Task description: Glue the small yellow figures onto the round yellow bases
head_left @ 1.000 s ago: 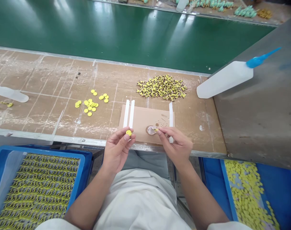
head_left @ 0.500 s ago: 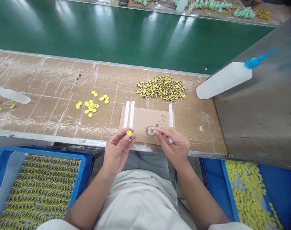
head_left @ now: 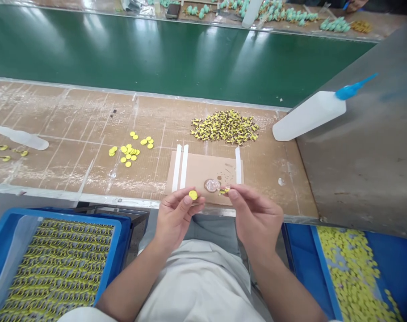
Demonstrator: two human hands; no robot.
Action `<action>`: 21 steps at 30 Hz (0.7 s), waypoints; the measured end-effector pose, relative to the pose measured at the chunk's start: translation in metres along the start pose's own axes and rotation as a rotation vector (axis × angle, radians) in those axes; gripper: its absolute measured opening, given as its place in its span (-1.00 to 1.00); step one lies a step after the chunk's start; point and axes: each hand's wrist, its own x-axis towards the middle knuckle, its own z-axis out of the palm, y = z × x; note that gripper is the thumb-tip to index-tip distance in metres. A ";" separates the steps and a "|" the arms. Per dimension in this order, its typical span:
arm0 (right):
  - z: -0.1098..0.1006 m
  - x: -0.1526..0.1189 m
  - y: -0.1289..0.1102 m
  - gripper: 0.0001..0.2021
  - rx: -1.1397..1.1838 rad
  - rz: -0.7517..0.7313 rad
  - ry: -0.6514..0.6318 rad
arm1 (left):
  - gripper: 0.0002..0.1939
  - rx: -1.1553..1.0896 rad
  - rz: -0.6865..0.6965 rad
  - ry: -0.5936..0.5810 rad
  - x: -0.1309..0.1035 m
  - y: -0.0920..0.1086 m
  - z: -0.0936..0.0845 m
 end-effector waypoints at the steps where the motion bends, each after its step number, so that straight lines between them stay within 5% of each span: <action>1: 0.004 -0.003 -0.007 -0.87 0.004 -0.044 -0.036 | -0.79 0.002 -0.002 -0.012 -0.001 -0.001 0.002; 5: 0.017 -0.011 -0.021 -0.81 0.029 -0.180 -0.140 | -0.80 0.015 0.012 -0.048 -0.004 -0.003 0.008; 21: 0.020 -0.013 -0.018 -0.74 -0.002 -0.280 -0.186 | -0.80 0.034 0.040 -0.042 -0.010 -0.002 0.011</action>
